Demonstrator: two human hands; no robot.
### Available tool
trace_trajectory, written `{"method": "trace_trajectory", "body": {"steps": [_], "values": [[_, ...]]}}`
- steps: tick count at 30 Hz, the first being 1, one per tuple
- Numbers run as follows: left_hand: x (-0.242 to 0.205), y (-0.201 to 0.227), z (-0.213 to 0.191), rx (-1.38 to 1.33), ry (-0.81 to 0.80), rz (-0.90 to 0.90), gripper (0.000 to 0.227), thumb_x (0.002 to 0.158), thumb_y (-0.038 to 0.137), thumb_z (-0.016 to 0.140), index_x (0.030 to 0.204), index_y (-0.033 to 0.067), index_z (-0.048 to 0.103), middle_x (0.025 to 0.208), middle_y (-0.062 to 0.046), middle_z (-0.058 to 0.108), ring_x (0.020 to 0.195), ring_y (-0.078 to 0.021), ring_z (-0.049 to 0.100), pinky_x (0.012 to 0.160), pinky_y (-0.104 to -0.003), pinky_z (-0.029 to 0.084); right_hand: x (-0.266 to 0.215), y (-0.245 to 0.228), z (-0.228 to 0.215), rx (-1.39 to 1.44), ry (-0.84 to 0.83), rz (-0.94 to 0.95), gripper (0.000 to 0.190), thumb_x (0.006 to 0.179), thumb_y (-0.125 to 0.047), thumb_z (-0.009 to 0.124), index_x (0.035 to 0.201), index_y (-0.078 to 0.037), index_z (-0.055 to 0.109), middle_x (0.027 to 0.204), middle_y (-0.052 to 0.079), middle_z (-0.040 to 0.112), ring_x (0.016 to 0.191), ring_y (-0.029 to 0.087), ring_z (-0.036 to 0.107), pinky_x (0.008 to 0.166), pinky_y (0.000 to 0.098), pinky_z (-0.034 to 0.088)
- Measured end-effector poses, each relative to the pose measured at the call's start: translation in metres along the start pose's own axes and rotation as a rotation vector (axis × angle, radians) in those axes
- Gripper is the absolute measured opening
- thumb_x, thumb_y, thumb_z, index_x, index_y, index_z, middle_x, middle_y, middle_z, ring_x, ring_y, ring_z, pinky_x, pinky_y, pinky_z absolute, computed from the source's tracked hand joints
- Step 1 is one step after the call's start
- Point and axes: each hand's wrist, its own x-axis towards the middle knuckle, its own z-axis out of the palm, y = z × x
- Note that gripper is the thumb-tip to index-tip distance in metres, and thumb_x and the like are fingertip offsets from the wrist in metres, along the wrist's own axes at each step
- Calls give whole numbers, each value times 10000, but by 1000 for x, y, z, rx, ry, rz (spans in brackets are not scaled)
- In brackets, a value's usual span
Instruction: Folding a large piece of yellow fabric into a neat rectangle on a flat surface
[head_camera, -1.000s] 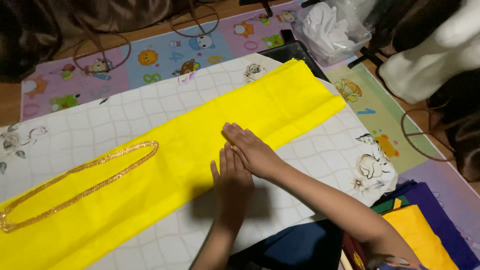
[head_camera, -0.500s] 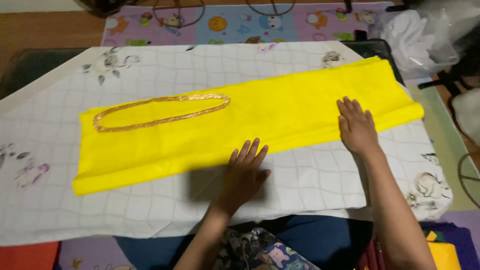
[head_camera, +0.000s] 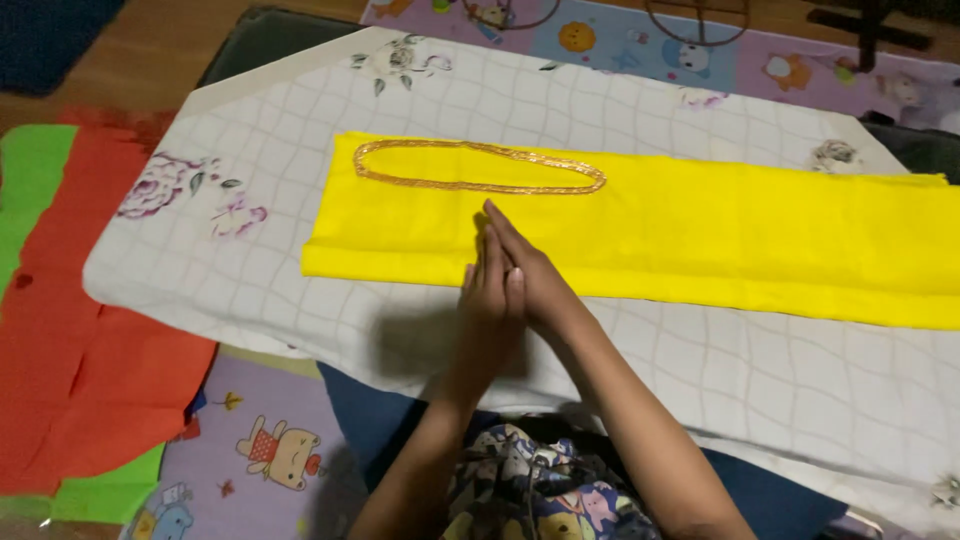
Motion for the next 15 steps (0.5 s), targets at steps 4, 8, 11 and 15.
{"method": "trace_trajectory", "body": {"steps": [4, 8, 11, 15], "values": [[-22, -52, -54, 587, 21, 229, 630, 1026, 477, 473, 1561, 287, 200, 1559, -166, 461, 1385, -341, 526, 1052, -619, 402, 7, 5, 27, -635, -274, 30, 695, 957, -262, 345, 1644, -233, 245, 1673, 49, 317, 1564, 265, 223, 1283, 515, 82], [-30, -64, -119, 671, -304, -177, 610, 1054, 499, 406, 1617, 266, 374, 1664, -62, 368, 1491, -331, 385, 1095, -606, 417, 2, -14, 25, -825, -274, 75, 653, 1033, -551, 454, 1617, -282, 339, 1691, 1, 280, 1581, 205, 188, 1272, 507, 59], [0, -51, -169, 366, -577, -739, 662, 1065, 572, 248, 1661, 291, 188, 1734, -36, 119, 1593, -270, 103, 1231, -627, 58, 0, -15, 26, -836, -252, 49, 655, 1004, -509, 562, 1598, -292, 389, 1682, 18, 292, 1574, 228, 209, 1268, 522, 68], [-23, -82, -166, 324, -322, -740, 708, 1072, 565, 386, 1619, 120, 328, 1689, -140, 276, 1557, -305, 261, 1220, -607, 149, -5, -7, 30, -836, -208, 4, 526, 1049, -461, 517, 1554, -323, 463, 1664, 12, 346, 1566, 218, 235, 1268, 518, 94]]}}
